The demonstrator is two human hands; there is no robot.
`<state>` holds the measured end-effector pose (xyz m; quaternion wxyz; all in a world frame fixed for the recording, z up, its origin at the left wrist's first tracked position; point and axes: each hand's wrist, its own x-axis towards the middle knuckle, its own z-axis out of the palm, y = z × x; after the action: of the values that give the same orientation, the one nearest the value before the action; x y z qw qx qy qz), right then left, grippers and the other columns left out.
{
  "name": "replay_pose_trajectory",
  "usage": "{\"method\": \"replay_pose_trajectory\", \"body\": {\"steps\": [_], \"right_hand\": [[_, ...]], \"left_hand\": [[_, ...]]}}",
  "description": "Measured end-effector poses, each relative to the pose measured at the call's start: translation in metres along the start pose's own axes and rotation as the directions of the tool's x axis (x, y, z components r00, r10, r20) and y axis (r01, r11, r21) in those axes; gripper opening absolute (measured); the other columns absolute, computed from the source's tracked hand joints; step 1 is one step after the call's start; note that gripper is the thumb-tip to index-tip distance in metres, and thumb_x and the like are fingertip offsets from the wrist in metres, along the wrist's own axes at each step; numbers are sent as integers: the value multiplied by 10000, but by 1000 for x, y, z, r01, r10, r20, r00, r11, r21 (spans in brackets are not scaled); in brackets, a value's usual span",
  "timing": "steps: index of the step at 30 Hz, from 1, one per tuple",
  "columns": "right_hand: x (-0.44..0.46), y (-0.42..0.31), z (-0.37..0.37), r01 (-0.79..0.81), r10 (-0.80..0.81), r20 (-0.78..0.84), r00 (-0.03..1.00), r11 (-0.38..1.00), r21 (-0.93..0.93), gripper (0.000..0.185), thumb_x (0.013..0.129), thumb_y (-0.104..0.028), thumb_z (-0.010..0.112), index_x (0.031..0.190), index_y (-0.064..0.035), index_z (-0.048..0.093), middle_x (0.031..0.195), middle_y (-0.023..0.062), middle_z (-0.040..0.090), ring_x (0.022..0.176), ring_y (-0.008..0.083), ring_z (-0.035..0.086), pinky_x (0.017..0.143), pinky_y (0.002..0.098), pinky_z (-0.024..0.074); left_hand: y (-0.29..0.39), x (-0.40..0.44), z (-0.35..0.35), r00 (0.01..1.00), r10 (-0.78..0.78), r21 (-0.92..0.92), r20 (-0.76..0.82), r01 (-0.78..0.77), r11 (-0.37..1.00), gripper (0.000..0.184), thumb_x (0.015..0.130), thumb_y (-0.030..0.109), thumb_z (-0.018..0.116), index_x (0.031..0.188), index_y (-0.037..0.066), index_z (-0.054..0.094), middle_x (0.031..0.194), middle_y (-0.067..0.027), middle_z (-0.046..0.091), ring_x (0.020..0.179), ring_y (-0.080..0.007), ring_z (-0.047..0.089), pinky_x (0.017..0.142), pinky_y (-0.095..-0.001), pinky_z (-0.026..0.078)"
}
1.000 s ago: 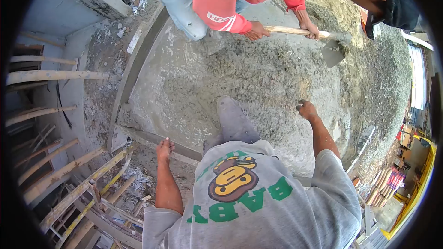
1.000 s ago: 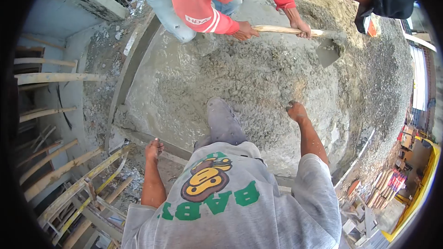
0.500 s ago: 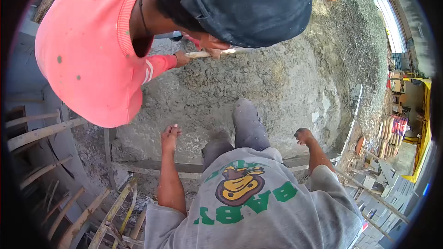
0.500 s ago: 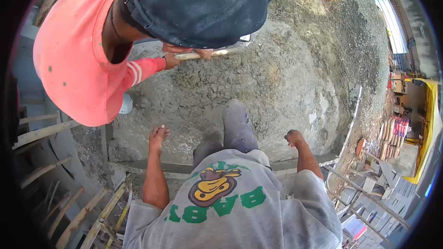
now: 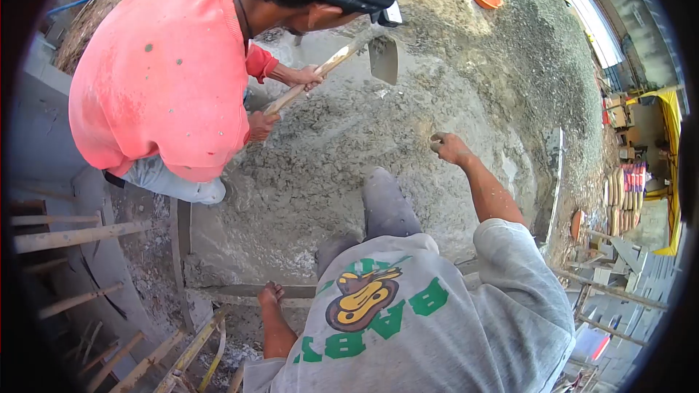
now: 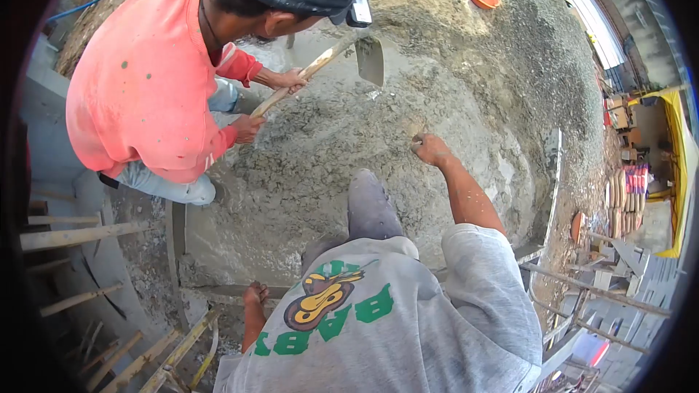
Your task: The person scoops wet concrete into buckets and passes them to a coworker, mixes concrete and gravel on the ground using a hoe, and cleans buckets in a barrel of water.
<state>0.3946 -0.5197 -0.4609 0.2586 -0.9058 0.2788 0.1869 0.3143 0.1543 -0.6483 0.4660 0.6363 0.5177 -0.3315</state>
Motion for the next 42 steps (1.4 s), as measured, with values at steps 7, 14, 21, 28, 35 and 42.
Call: {"method": "replay_pose_trajectory", "body": {"steps": [7, 14, 21, 28, 35, 42], "right_hand": [[-161, 218, 61, -285, 335, 148, 930, 916, -282, 293, 710, -130, 467, 830, 55, 661, 756, 209, 664, 695, 300, 673, 662, 373, 532], [-260, 234, 127, -712, 663, 354, 659, 702, 11, 183, 754, -109, 494, 697, 26, 603, 642, 130, 632, 520, 218, 636, 478, 344, 509], [-140, 127, 73, -590, 569, 162, 806, 753, 290, 249, 769, -122, 488, 927, -5, 640, 638, 162, 637, 453, 221, 601, 465, 328, 504], [-4, 29, 12, -34, 55, -162, 985, 991, 129, 425, 766, -243, 553, 1106, 8, 595, 834, 183, 666, 688, 234, 673, 715, 365, 508], [-58, 80, 49, -208, 254, -75, 964, 903, 377, 385, 769, -208, 547, 1069, 26, 605, 874, 191, 656, 710, 229, 675, 701, 348, 515], [-229, 257, 171, -695, 586, 436, 683, 706, 139, 130, 793, -86, 529, 834, -23, 635, 711, 128, 639, 536, 236, 637, 478, 362, 520]], "left_hand": [[99, -20, 114, 942, 175, 92, 288, -209, 974, 351, 917, 343, 458, 1130, 80, 552, 829, -26, 629, 672, -167, 594, 565, -313, 438], [166, -50, 149, 896, 296, 129, 331, -353, 927, 336, 909, 371, 509, 1096, 98, 569, 889, -37, 642, 723, -165, 611, 640, -303, 428], [128, -38, 73, 914, 348, -3, 207, -355, 935, 375, 919, 381, 477, 1130, 82, 557, 942, -60, 641, 788, -164, 614, 649, -324, 448], [-8, -6, -20, 995, 55, -15, 80, -54, 998, 303, 921, 333, 464, 1028, 71, 572, 813, -74, 640, 583, -192, 590, 547, -358, 466], [48, -30, -9, 989, 0, 308, 150, -47, 950, 281, 914, 335, 471, 1013, 95, 578, 761, -48, 632, 614, -183, 606, 560, -351, 453], [212, -71, 108, 855, 448, 109, 263, -488, 866, 321, 896, 347, 545, 1039, 60, 573, 834, -66, 635, 664, -157, 609, 577, -260, 445]]}}
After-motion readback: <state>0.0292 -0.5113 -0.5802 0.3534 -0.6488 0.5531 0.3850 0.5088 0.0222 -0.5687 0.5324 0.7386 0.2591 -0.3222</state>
